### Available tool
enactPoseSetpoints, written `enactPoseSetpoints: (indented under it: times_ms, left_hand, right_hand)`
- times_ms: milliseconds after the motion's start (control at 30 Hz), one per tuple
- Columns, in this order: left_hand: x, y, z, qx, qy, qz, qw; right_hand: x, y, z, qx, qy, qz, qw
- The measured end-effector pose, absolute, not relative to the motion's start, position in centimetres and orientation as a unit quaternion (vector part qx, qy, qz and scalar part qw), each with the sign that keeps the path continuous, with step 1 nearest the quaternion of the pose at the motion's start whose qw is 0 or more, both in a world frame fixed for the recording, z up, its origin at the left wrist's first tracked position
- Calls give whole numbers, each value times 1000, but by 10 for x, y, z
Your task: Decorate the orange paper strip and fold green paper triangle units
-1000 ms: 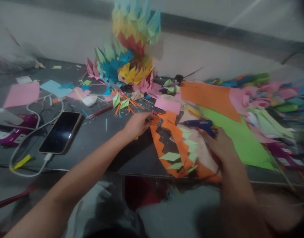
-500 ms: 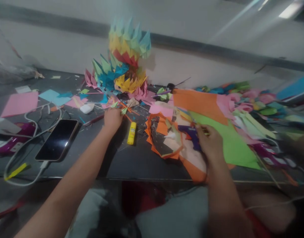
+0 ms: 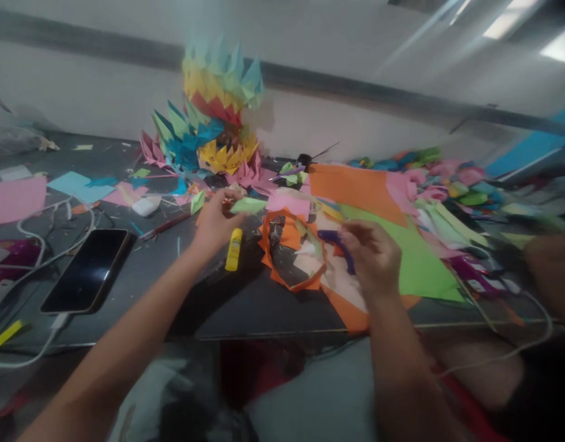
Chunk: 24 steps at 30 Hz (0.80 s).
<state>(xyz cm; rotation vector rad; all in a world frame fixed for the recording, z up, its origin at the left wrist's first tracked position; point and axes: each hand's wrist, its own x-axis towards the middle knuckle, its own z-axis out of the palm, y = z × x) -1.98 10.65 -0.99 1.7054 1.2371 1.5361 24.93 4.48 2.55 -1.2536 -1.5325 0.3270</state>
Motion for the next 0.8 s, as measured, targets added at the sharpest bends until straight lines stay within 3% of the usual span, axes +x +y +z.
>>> enactPoseSetpoints:
  times_ms: [133, 233, 433, 633, 800]
  left_hand:
    - [9, 71, 2, 678, 338, 508, 410]
    - [18, 51, 8, 747, 295, 421, 423]
    - [24, 39, 12, 696, 338, 432, 464]
    - [25, 40, 13, 669, 340, 454, 480]
    - [26, 36, 13, 695, 343, 441, 454]
  right_hand:
    - [223, 22, 35, -446, -748, 39, 490]
    - [208, 13, 40, -405, -803, 9, 436]
    - [202, 9, 39, -399, -817, 104, 403]
    - [200, 7, 39, -496, -699, 295, 422]
    - [201, 4, 40, -514, -719, 243, 400]
